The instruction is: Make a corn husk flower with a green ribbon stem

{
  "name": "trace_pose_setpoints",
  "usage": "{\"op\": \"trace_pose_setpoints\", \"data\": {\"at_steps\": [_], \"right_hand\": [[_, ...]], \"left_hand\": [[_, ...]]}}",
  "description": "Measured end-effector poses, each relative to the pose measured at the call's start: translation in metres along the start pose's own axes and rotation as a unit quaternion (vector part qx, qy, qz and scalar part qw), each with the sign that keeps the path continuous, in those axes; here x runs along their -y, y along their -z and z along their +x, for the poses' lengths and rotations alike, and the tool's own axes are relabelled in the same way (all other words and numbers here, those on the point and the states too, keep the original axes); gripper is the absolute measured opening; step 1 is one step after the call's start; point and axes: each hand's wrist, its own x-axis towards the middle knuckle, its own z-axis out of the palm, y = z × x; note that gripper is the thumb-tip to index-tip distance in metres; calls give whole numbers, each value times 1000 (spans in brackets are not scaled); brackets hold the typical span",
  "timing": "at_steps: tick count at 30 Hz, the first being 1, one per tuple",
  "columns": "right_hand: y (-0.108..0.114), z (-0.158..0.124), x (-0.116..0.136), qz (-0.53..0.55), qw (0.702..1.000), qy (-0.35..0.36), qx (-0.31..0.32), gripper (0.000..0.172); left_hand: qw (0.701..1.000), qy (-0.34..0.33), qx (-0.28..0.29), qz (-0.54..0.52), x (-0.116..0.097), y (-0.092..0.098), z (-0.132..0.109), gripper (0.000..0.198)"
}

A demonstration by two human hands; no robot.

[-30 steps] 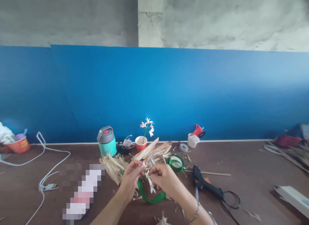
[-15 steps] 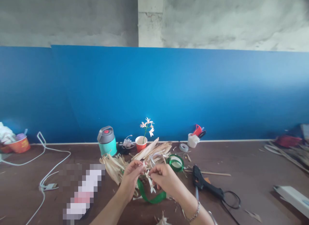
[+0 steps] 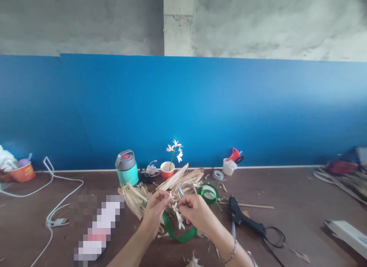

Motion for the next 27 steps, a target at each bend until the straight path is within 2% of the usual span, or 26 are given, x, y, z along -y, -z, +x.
{"op": "trace_pose_setpoints", "data": {"at_steps": [11, 18, 27], "right_hand": [[-1, -2, 2, 15, 1000, -6, -2, 14], [-1, 0, 1, 23, 1000, 14, 6, 13], [-3, 1, -2, 34, 999, 6, 6, 14]], "left_hand": [[996, -69, -6, 53, 7, 5, 2, 23], [995, -70, -14, 64, 5, 2, 1, 26], [997, -60, -28, 50, 1, 0, -3, 23]]}}
